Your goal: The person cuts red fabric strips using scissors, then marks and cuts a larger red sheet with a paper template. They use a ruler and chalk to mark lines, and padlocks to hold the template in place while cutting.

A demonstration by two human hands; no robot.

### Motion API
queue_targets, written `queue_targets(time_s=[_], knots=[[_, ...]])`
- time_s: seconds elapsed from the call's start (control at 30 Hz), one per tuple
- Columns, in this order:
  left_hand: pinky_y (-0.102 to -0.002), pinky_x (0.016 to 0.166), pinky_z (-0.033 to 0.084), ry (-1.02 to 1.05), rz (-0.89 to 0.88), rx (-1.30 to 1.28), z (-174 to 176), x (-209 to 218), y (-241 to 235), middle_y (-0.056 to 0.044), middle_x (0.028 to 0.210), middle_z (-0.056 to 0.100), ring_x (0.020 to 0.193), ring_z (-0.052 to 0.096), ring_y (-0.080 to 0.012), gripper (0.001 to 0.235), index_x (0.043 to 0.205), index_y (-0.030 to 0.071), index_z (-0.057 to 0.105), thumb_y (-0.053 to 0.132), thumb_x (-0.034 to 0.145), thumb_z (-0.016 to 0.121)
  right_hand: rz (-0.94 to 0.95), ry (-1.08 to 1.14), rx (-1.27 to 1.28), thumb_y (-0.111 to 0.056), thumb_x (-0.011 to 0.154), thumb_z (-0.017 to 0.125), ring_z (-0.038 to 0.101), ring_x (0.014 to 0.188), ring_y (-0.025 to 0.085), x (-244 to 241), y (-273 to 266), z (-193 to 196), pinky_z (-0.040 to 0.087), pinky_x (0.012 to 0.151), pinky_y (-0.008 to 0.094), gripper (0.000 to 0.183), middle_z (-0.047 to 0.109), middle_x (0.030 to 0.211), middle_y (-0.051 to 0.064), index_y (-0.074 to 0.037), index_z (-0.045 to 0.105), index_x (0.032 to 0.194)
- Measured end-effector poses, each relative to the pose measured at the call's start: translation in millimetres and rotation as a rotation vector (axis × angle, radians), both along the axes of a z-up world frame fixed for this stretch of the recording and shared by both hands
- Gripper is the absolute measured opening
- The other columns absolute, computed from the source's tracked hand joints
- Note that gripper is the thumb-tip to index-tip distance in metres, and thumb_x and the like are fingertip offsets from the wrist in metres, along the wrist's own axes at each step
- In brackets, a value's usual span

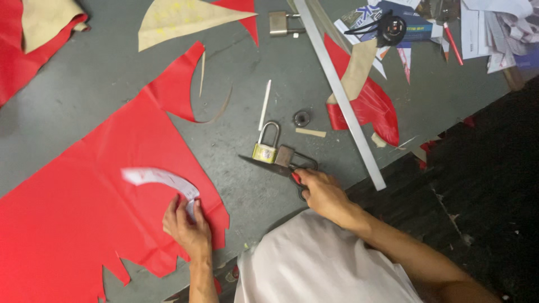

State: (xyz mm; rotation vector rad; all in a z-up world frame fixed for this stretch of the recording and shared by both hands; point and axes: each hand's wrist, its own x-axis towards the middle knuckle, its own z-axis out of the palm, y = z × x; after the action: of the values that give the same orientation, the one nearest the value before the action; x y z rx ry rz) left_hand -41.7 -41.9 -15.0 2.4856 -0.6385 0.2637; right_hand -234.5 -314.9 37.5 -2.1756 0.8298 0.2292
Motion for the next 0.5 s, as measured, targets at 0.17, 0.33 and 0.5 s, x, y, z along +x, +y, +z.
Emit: queue_targets(time_s=[0.17, 0.33, 0.5], knots=[[-0.031, 0.081, 0.046, 0.392, 0.216, -0.417, 1, -10, -32, -0.010, 0.099, 0.061, 0.090, 0.054, -0.0171, 0.017, 0.112, 0.000, 0.063, 0.009, 0.104, 0.075, 0.283, -0.186, -0.122, -0.019, 0.081, 0.080, 0.065, 0.112, 0.038, 9, -22, 38, 0.050, 0.094, 0.049, 0.059, 0.069, 0.123, 0.018, -0.002, 0.059, 0.133], [-0.020, 0.075, 0.051, 0.632, 0.094, -0.747, 18, -29, -101, -0.004, 0.102, 0.068, 0.088, 0.063, -0.0062, 0.021, 0.114, 0.002, 0.055, 0.005, 0.099, 0.069, 0.087, -0.182, 0.355, -0.024, 0.084, 0.079, 0.072, 0.100, 0.024, 51, -31, 60, 0.057, 0.084, 0.037, 0.065, 0.072, 0.122, 0.006, -0.010, 0.057, 0.143], [-0.022, 0.070, 0.050, 0.809, -0.054, -0.920, 40, -46, -159, -0.010, 0.098, 0.071, 0.082, 0.063, -0.0096, 0.023, 0.119, -0.001, 0.052, 0.000, 0.102, 0.067, 0.039, -0.575, 0.542, -0.013, 0.092, 0.076, 0.070, 0.115, 0.020, 84, -29, 62, 0.058, 0.092, 0.033, 0.056, 0.070, 0.126, 0.013, 0.000, 0.053, 0.141]])
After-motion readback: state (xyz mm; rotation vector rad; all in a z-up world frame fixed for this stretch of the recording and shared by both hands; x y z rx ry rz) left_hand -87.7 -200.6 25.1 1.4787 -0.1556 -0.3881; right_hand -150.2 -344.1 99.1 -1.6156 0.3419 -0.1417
